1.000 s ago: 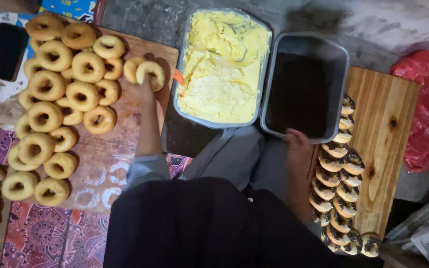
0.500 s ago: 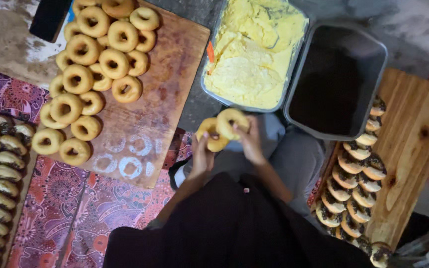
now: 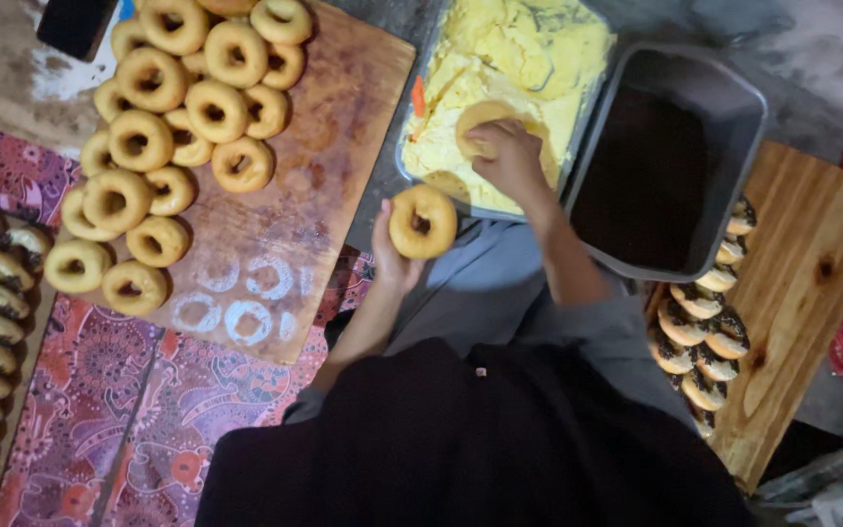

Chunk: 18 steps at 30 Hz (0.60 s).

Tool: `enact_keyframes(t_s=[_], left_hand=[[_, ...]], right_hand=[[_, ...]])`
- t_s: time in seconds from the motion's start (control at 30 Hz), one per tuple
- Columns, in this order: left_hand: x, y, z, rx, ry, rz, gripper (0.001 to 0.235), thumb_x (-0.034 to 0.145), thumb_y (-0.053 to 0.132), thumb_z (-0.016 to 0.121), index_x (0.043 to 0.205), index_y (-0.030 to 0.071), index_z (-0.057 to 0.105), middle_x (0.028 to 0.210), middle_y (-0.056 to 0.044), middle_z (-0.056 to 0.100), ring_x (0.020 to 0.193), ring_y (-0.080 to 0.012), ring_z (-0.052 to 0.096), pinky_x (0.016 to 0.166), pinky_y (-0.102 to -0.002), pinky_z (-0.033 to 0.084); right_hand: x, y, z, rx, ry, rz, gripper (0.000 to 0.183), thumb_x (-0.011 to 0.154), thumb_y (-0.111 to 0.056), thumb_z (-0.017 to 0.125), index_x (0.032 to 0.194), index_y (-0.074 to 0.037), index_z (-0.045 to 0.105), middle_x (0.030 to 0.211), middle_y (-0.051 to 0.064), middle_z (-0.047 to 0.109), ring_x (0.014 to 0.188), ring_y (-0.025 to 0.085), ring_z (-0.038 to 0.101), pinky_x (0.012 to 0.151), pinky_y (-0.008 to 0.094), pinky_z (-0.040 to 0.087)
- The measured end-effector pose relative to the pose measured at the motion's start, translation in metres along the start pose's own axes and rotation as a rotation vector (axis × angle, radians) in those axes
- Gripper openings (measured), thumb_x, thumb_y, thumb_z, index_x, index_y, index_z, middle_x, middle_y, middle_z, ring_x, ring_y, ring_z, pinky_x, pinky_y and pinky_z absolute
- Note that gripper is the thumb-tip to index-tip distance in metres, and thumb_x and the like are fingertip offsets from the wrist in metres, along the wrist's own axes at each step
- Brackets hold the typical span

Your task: The person sits on the floor and repeatedly picks up plain donuts, scoops yellow filling into them by hand, then dips the filled donuts into a dark topping and stacks them on a wooden board.

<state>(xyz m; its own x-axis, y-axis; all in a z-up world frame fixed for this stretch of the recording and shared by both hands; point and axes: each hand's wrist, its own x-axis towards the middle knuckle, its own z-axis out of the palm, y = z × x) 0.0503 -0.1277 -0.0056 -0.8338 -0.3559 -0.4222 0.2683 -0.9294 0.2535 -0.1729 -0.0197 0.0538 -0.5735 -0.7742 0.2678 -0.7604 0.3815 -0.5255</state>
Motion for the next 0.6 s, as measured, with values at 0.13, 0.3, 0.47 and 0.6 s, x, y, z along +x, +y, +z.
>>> enact_keyframes(t_s=[0.13, 0.3, 0.47, 0.6], left_hand=[[0.015, 0.005, 0.012, -0.002, 0.049, -0.035, 0.069, 0.102, 0.061, 0.046, 0.139, 0.003, 0.056, 0.130, -0.013, 0.066, 0.121, -0.0260, 0.065, 0.104, -0.043, 0.056], [0.023, 0.006, 0.010, 0.096, -0.008, -0.015, 0.069, 0.105, 0.062, 0.042, 0.142, 0.005, 0.054, 0.133, -0.014, 0.065, 0.122, -0.0282, 0.063, 0.104, -0.045, 0.053], [0.021, -0.005, -0.002, 0.081, 0.085, 0.004, 0.059, 0.104, 0.048, 0.045, 0.142, 0.004, 0.054, 0.137, -0.012, 0.064, 0.127, -0.0272, 0.063, 0.109, -0.045, 0.053], [0.030, 0.000, 0.002, 0.039, 0.051, -0.002, 0.059, 0.101, 0.049, 0.043, 0.136, 0.004, 0.058, 0.132, -0.012, 0.066, 0.122, -0.0274, 0.065, 0.104, -0.045, 0.055]], right_hand=[[0.004, -0.012, -0.005, 0.384, -0.131, 0.210, 0.043, 0.075, -0.013, 0.083, 0.117, -0.008, 0.073, 0.114, 0.009, 0.073, 0.108, 0.024, 0.071, 0.097, 0.038, 0.056], [-0.044, -0.065, 0.006, 0.328, -0.174, -0.270, 0.042, 0.069, -0.013, 0.087, 0.110, -0.009, 0.078, 0.102, 0.008, 0.075, 0.102, 0.026, 0.071, 0.097, 0.042, 0.052], [-0.010, -0.024, -0.001, 0.203, 0.036, 0.163, 0.042, 0.081, -0.013, 0.083, 0.121, -0.009, 0.074, 0.121, 0.009, 0.074, 0.112, 0.028, 0.071, 0.102, 0.039, 0.055], [-0.019, -0.032, -0.004, 0.467, -0.003, 0.148, 0.044, 0.079, -0.011, 0.080, 0.122, -0.008, 0.072, 0.124, 0.010, 0.072, 0.115, 0.030, 0.069, 0.103, 0.041, 0.054]])
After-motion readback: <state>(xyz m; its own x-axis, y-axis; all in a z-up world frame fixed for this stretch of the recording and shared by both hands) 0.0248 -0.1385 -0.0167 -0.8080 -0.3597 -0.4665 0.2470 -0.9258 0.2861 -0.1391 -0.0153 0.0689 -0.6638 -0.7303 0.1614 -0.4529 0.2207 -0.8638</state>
